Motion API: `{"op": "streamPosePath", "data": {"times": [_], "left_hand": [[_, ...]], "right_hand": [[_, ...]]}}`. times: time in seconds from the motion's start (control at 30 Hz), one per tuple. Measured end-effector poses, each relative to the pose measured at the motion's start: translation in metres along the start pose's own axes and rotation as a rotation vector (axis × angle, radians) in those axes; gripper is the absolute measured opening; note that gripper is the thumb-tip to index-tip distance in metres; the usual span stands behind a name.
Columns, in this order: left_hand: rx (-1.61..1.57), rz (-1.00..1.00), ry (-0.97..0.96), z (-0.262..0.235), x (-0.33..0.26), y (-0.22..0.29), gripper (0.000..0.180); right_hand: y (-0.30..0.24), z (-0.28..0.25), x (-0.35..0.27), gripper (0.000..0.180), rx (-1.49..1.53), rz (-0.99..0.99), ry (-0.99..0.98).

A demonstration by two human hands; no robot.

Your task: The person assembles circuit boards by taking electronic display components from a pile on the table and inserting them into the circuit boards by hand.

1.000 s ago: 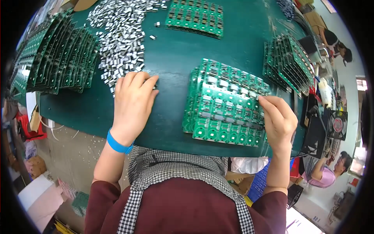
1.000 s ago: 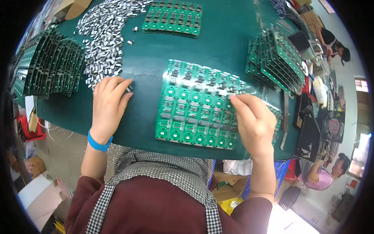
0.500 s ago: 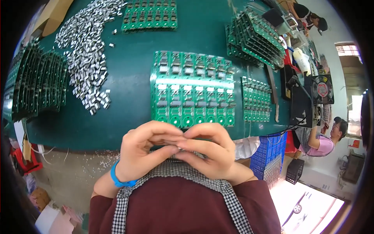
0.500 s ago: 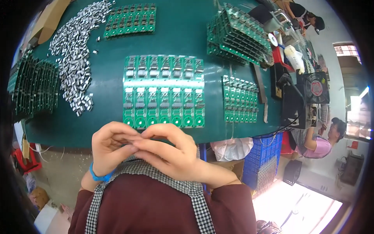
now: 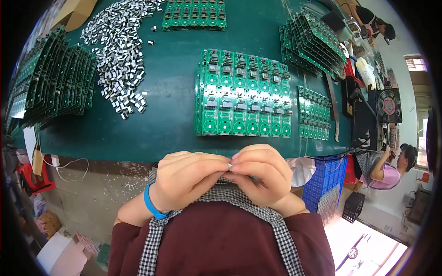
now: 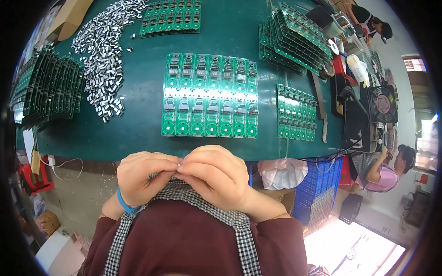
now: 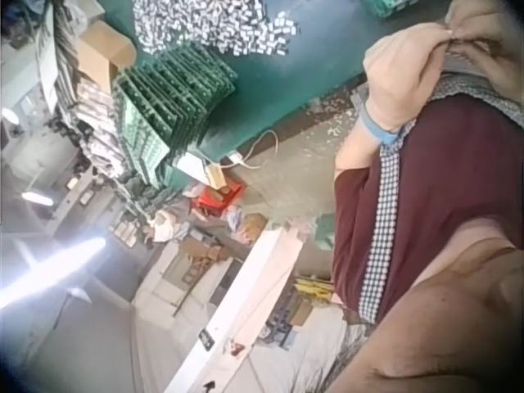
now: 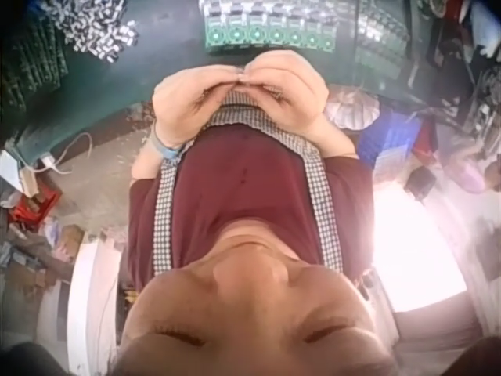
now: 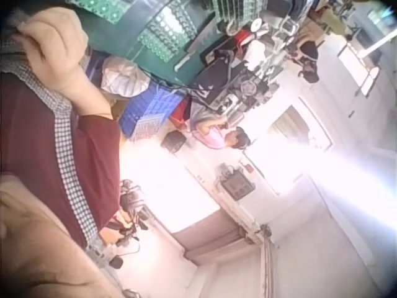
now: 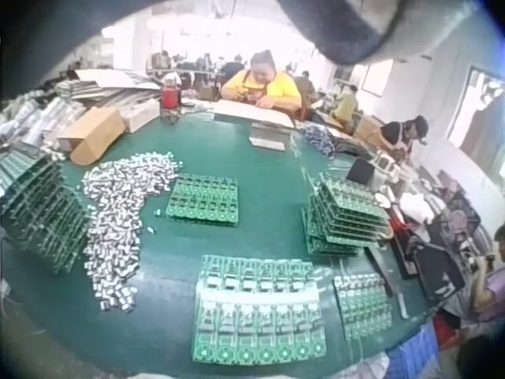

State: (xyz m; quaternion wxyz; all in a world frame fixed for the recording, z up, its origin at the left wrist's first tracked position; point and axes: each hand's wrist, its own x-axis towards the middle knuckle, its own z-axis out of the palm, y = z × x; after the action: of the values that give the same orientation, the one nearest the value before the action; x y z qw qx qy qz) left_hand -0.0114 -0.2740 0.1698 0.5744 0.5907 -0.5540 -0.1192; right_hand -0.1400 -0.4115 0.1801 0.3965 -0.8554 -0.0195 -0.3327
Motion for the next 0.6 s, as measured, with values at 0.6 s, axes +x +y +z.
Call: {"op": "streamPosePath", "data": {"times": [0.6], "left_hand": [[-0.332, 0.099, -0.044, 0.006, -0.006, -0.024, 0.018]], "right_hand": [[0.003, -0.002, -0.005, 0.034, 0.328, 0.105, -0.013]]}}
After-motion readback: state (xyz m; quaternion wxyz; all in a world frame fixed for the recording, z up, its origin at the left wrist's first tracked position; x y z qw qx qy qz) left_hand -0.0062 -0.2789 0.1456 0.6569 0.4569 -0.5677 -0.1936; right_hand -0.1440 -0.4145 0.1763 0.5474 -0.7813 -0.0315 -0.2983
